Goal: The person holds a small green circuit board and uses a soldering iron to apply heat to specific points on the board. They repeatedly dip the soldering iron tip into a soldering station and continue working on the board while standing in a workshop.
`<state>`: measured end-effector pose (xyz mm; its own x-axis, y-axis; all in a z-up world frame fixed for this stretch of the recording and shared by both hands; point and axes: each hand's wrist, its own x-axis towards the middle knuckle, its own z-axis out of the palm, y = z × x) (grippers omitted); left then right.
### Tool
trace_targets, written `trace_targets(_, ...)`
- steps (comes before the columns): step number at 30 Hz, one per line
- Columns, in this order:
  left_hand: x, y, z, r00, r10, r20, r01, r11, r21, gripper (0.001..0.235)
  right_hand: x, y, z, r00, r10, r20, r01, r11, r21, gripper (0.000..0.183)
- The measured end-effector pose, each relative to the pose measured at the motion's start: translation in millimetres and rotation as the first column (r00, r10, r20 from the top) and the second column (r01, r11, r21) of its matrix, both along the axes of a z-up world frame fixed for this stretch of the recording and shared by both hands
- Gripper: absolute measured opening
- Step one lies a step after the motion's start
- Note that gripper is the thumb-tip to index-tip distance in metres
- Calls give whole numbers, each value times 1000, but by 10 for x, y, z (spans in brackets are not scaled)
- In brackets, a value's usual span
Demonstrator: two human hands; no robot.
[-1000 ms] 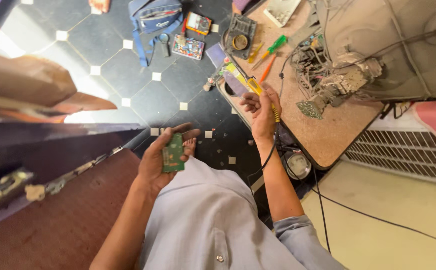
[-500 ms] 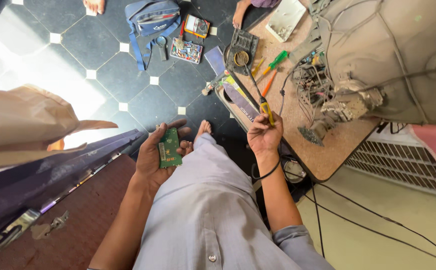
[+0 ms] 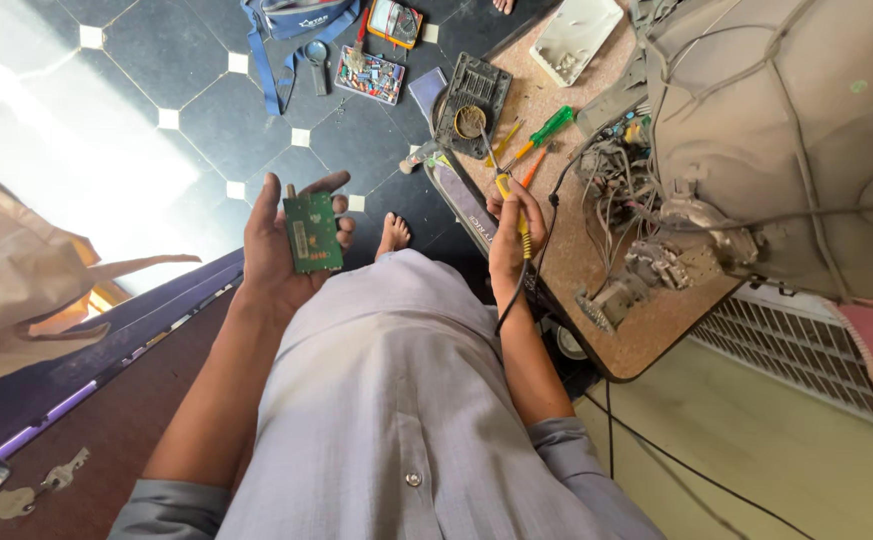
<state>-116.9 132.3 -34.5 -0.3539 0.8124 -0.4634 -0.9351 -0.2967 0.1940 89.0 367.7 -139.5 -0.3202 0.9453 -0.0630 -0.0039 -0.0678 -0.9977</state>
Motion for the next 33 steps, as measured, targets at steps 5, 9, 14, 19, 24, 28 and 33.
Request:
trace_targets(5, -138, 308, 20, 999, -30, -39, 29, 999, -37, 85, -51, 137, -104, 993, 107, 46, -111, 988, 106, 22)
trace_targets(9, -244, 494, 2, 999, -14, -46, 13, 1000, -23, 77, -151, 233, -86, 988, 125, 90, -130, 990, 49, 21)
trace_targets(14, -370, 562, -23, 998, 11, -65, -13, 999, -33, 71, -213, 230, 50, 986, 101, 130, -108, 993, 46, 20)
trace_targets(19, -525, 625, -66, 999, 6, -38, -8, 999, -49, 71, -206, 214, 128, 969, 91, 229, -118, 988, 103, 18)
trace_targets(24, -646, 676, -30, 1000, -24, -5, 24, 999, -31, 68, -278, 207, 133, 975, 74, 209, -88, 994, 58, 19)
trace_targets(28, -683, 663, -34, 999, -47, 9, 47, 998, -42, 66, -284, 201, 109, 969, 77, 235, -90, 995, 44, 19)
trace_targets(33, -701, 660, -86, 999, -15, 35, 17, 997, -74, 67, -297, 219, 108, 966, 82, 243, -91, 995, 28, 19)
